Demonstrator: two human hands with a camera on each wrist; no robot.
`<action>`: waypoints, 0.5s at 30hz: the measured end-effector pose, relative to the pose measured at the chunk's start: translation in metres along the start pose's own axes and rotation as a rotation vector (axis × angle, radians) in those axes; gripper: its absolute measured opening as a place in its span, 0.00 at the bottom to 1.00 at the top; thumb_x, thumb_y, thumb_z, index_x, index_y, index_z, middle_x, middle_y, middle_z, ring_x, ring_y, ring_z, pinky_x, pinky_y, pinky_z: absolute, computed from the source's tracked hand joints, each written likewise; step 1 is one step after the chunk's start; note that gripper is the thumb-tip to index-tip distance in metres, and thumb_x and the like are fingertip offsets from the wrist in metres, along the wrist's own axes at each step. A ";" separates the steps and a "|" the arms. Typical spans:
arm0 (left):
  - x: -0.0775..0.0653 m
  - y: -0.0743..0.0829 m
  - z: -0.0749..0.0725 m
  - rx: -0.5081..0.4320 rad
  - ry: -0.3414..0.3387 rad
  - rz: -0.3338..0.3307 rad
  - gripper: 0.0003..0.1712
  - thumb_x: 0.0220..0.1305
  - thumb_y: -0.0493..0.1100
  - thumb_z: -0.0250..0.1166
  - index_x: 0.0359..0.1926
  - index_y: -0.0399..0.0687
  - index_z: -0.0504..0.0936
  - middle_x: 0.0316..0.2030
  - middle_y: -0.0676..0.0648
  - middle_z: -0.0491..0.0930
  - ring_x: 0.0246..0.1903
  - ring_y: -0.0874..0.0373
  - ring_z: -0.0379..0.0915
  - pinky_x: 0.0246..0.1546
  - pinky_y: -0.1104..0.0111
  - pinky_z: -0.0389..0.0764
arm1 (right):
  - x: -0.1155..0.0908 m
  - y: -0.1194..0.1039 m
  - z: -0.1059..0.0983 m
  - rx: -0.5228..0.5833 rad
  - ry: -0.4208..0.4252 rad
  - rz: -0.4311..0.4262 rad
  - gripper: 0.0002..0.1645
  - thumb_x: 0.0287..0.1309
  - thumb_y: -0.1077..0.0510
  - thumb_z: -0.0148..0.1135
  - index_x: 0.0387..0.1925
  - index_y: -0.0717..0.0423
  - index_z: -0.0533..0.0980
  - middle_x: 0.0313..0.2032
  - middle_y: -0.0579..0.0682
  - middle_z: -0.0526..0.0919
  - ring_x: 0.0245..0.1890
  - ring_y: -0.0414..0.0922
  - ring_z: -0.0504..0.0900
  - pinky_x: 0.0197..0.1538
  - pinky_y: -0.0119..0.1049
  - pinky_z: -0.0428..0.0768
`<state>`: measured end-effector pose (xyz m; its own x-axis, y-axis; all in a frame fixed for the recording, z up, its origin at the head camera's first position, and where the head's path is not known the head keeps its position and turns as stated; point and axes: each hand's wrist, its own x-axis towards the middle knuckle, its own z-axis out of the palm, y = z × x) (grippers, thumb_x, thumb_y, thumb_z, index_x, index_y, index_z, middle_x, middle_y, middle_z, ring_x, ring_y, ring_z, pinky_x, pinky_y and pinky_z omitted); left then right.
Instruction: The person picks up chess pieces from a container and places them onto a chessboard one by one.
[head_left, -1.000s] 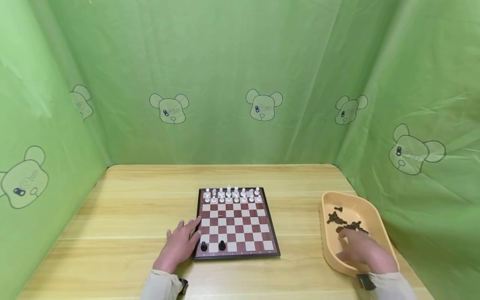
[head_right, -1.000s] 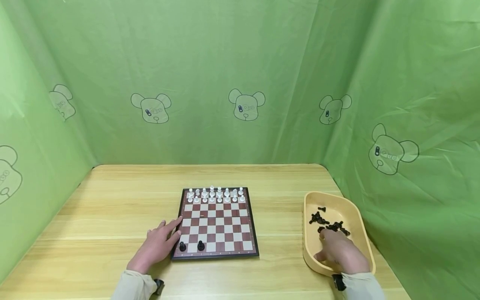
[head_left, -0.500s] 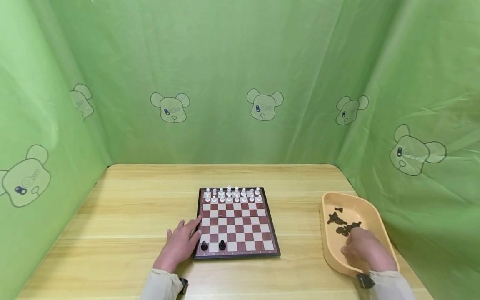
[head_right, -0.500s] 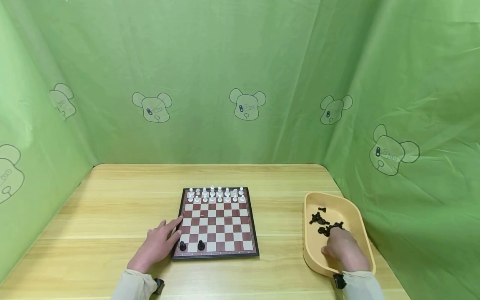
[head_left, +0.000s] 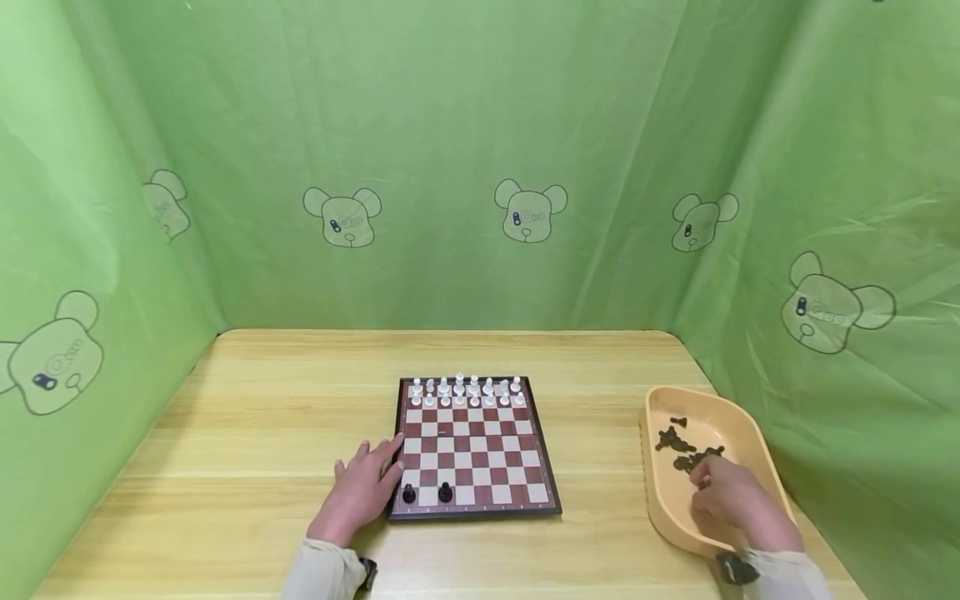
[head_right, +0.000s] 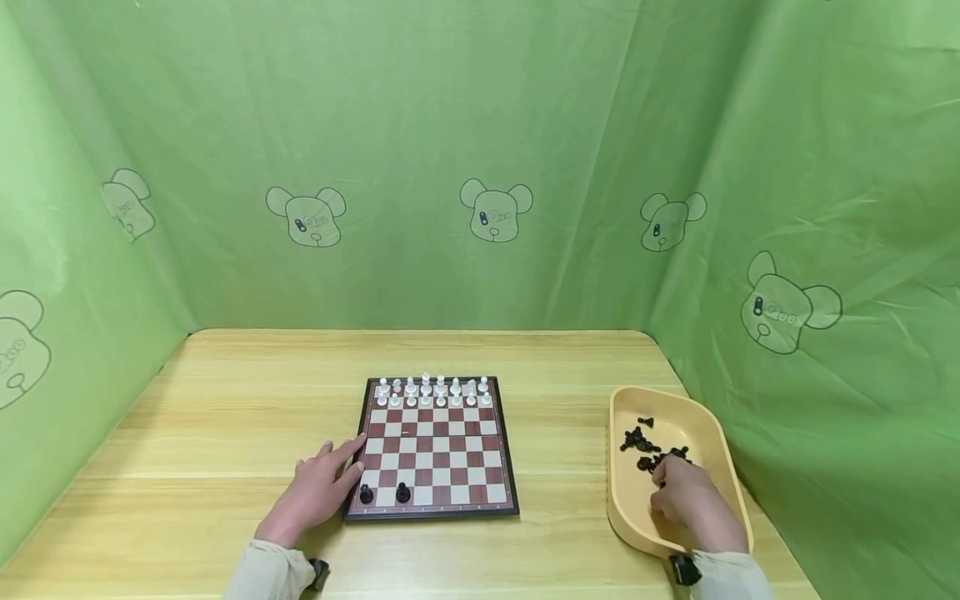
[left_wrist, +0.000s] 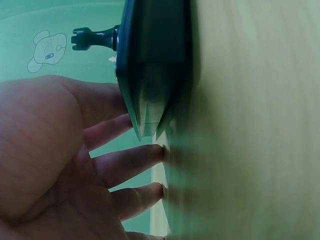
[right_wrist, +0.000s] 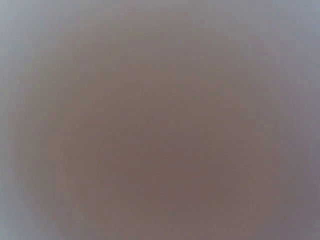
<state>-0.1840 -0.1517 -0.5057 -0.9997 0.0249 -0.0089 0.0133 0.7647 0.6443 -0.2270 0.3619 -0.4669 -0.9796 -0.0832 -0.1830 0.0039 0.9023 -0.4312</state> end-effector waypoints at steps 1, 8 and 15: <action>0.000 0.000 0.000 0.000 0.000 0.000 0.29 0.78 0.46 0.57 0.76 0.49 0.69 0.72 0.33 0.68 0.75 0.27 0.51 0.68 0.24 0.38 | 0.000 0.000 0.000 -0.004 -0.004 0.008 0.22 0.42 0.67 0.67 0.43 0.71 0.75 0.36 0.62 0.81 0.36 0.55 0.79 0.37 0.46 0.81; -0.001 0.001 0.000 0.002 0.002 0.000 0.29 0.78 0.46 0.57 0.76 0.49 0.69 0.72 0.34 0.68 0.75 0.27 0.51 0.69 0.24 0.39 | -0.003 -0.004 -0.004 -0.010 -0.021 0.030 0.37 0.44 0.65 0.65 0.58 0.77 0.67 0.41 0.68 0.81 0.37 0.58 0.79 0.35 0.46 0.80; -0.001 0.001 0.000 -0.004 0.004 0.002 0.29 0.78 0.46 0.57 0.76 0.48 0.69 0.71 0.33 0.68 0.75 0.27 0.51 0.68 0.24 0.38 | -0.011 -0.009 -0.006 -0.037 -0.036 0.007 0.32 0.49 0.63 0.64 0.56 0.73 0.71 0.46 0.72 0.81 0.42 0.60 0.80 0.39 0.48 0.80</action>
<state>-0.1830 -0.1514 -0.5051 -0.9997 0.0235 -0.0045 0.0150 0.7622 0.6472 -0.2174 0.3569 -0.4556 -0.9716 -0.0917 -0.2182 0.0025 0.9179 -0.3969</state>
